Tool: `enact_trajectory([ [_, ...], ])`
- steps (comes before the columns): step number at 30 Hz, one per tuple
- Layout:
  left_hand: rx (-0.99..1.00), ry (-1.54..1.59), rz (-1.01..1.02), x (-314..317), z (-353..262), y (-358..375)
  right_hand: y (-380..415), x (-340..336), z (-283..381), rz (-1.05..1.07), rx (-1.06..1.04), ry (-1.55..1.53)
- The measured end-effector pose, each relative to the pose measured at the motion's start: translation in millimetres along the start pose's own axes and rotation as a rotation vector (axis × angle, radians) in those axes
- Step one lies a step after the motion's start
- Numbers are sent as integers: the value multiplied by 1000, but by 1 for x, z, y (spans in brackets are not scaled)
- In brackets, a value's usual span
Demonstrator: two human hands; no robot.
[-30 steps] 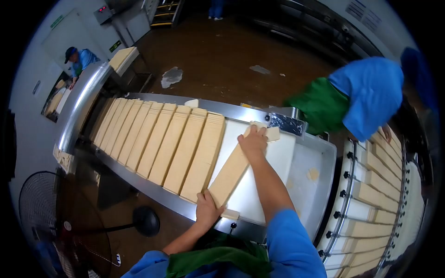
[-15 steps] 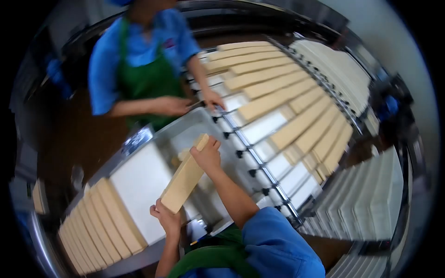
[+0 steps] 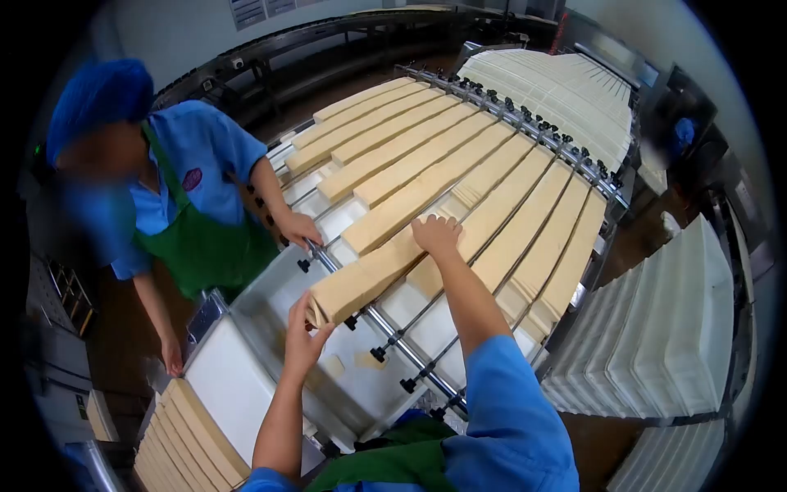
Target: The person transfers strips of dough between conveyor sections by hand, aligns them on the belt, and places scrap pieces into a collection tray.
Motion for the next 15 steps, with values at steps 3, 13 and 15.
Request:
enact_trajectory([
  [3, -8, 10, 60, 12, 2, -16, -31, -3, -14, 11, -10, -29],
  [13, -42, -12, 110, 55, 23, -51, -65, -1, -32, -100, 67, -57],
  [15, 18, -101, 110, 65, 28, -59, -65, -5, -35, -342, 114, 96],
])
Point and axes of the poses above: each hand's wrist, its own y-axis away from the middle knuckle, its own x-axis out of the palm, z = x × y, the point moved 3 cm from there along -y, towards the middle knuckle, and after that the axes turned 10 degrees about z, right-handed, at the moved point
